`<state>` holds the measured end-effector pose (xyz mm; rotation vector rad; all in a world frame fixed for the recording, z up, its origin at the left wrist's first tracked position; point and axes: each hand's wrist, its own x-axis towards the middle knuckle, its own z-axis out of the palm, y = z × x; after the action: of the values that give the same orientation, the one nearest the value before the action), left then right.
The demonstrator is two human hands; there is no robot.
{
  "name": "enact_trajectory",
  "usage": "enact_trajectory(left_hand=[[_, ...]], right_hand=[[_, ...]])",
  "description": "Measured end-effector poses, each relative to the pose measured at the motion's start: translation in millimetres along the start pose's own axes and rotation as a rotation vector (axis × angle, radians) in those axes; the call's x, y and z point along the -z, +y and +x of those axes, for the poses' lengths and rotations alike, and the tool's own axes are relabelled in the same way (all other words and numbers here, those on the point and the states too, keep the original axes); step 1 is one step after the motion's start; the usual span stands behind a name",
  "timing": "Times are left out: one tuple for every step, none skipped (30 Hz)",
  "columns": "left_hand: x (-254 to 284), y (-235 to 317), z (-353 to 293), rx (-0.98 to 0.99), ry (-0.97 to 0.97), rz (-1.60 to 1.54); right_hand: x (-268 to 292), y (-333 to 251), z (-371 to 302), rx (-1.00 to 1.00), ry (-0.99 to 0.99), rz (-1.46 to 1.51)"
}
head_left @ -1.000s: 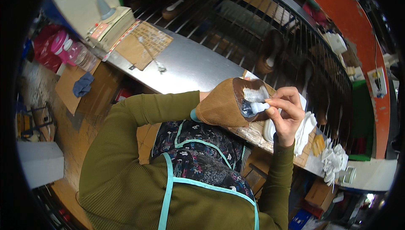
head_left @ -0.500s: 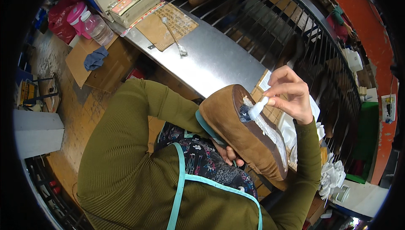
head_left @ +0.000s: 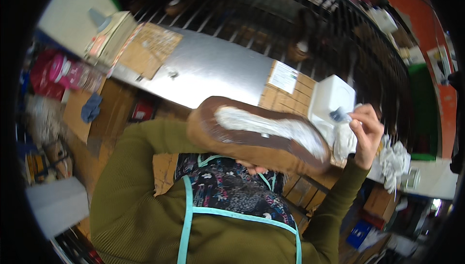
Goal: The person applies a white adhesive to the sole and side edges of a brown shoe using a small brush. They repeatedly dip the brush into a white container and spread the glue along the shoe's perimeter, then place the shoe on a metal rack. The process is repeated for multiple shoes.
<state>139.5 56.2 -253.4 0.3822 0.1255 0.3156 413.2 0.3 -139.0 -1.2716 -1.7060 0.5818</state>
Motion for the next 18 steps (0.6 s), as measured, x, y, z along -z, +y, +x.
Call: enact_trajectory(left_hand=[[3, 3, 3, -0.056, 0.05, 0.035], [6, 6, 8, -0.106, 0.088, 0.07], [11, 10, 13, -0.157, 0.118, 0.089], [17, 14, 19, -0.211, 0.148, 0.114], [22, 18, 27, -0.254, 0.176, 0.132], [27, 24, 32, -0.314, 0.207, 0.146], [32, 30, 40, -0.349, 0.221, 0.154], [37, 35, 49, -0.378, 0.229, 0.167], [44, 40, 57, -0.402, 0.233, 0.173], [49, 44, 63, -0.421, 0.24, 0.178], [55, 47, 70, -0.433, 0.24, 0.181], [60, 49, 76, -0.429, 0.236, 0.18], [65, 50, 81, -0.423, 0.23, 0.185], [70, 51, 85, -0.404, 0.222, 0.179], [75, 51, 88, -0.379, 0.21, 0.184], [79, 51, 91, -0.354, 0.198, 0.189], [82, 50, 93, -0.331, 0.187, 0.194], [82, 49, 93, -0.335, 0.213, 0.221]], right_hand=[[9, 7, -25, -0.082, 0.179, -0.057], [15, 14, -51, -0.149, 0.254, -0.089], [17, 23, -76, -0.211, 0.324, -0.12], [14, 30, -96, -0.27, 0.333, -0.233], [3, 32, -110, -0.287, 0.365, -0.381], [-5, 36, -116, -0.352, 0.388, -0.459], [-15, 38, -124, -0.459, 0.398, -0.577], [-21, 45, -130, -0.411, 0.404, -0.736], [-27, 52, -133, -0.36, 0.398, -0.896], [-31, 59, -134, -0.316, 0.42, -0.95], [-33, 64, -132, -0.269, 0.439, -1.002], [-33, 68, -129, -0.203, 0.44, -1.036], [-32, 68, -125, -0.177, 0.415, -1.054], [-30, 67, -121, -0.15, 0.389, -1.07], [-29, 64, -120, -0.124, 0.356, -1.085], [-26, 61, -119, -0.152, 0.324, -1.065], [-22, 61, -120, -0.202, 0.299, -1.038], [-18, 63, -122, -0.256, 0.277, -1.007]])
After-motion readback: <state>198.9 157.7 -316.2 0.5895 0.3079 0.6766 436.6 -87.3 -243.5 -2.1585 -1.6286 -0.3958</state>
